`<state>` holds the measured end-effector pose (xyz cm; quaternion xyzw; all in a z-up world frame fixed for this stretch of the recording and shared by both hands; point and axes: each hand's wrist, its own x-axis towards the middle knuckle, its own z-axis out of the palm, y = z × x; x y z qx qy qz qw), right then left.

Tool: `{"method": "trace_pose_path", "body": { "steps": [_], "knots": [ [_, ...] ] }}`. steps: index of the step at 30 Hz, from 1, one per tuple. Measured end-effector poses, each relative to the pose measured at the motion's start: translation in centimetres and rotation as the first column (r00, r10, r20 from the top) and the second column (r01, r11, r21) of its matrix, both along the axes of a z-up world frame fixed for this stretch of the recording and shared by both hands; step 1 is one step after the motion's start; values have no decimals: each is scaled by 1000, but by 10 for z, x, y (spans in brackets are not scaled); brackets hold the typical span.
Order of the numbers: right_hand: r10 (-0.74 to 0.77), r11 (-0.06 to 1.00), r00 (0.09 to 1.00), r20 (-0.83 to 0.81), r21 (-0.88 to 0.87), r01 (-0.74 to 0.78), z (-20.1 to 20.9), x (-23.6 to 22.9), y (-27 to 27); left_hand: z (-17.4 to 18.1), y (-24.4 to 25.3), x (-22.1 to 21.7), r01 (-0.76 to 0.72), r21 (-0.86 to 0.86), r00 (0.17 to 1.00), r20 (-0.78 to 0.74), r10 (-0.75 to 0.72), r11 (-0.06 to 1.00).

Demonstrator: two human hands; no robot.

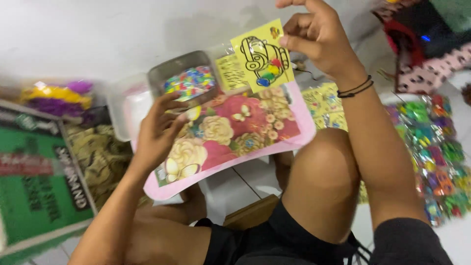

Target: The person places small colorful stickers into clear plastic bags by hand while sitting on the floor.

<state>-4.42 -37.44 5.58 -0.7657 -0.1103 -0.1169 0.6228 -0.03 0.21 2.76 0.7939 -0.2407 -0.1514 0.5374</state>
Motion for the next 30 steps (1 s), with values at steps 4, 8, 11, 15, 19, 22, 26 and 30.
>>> {"method": "trace_pose_path", "body": {
  "steps": [4,8,11,15,19,22,26,30],
  "knots": [
    [-130,990,990,51,62,126,-33,-35,-46,6,-4,-3,58,49,996,-77,-54,997],
    [-304,935,951,-60,172,310,-66,-75,-92,-2,-3,-3,46,65,990,-137,-37,997],
    [-417,889,899,-130,148,434,-70,-107,-110,-3,-5,-2,55,127,985,-170,-33,990],
    [-560,807,802,-209,85,585,-98,-143,-139,-2,-11,0,40,261,986,-164,4,965],
    [-646,719,698,-310,59,692,-139,-176,-157,-1,-18,0,30,305,986,-164,21,952],
    [-684,660,618,-388,32,751,-171,-193,-165,-2,-22,1,29,353,986,-165,32,935],
    [-678,603,543,-496,49,797,-205,-202,-168,-4,-26,3,48,387,990,-140,7,921],
    [-679,553,470,-564,27,832,-237,-201,-170,-7,-29,5,77,422,992,-127,-26,904]
  ]
}}
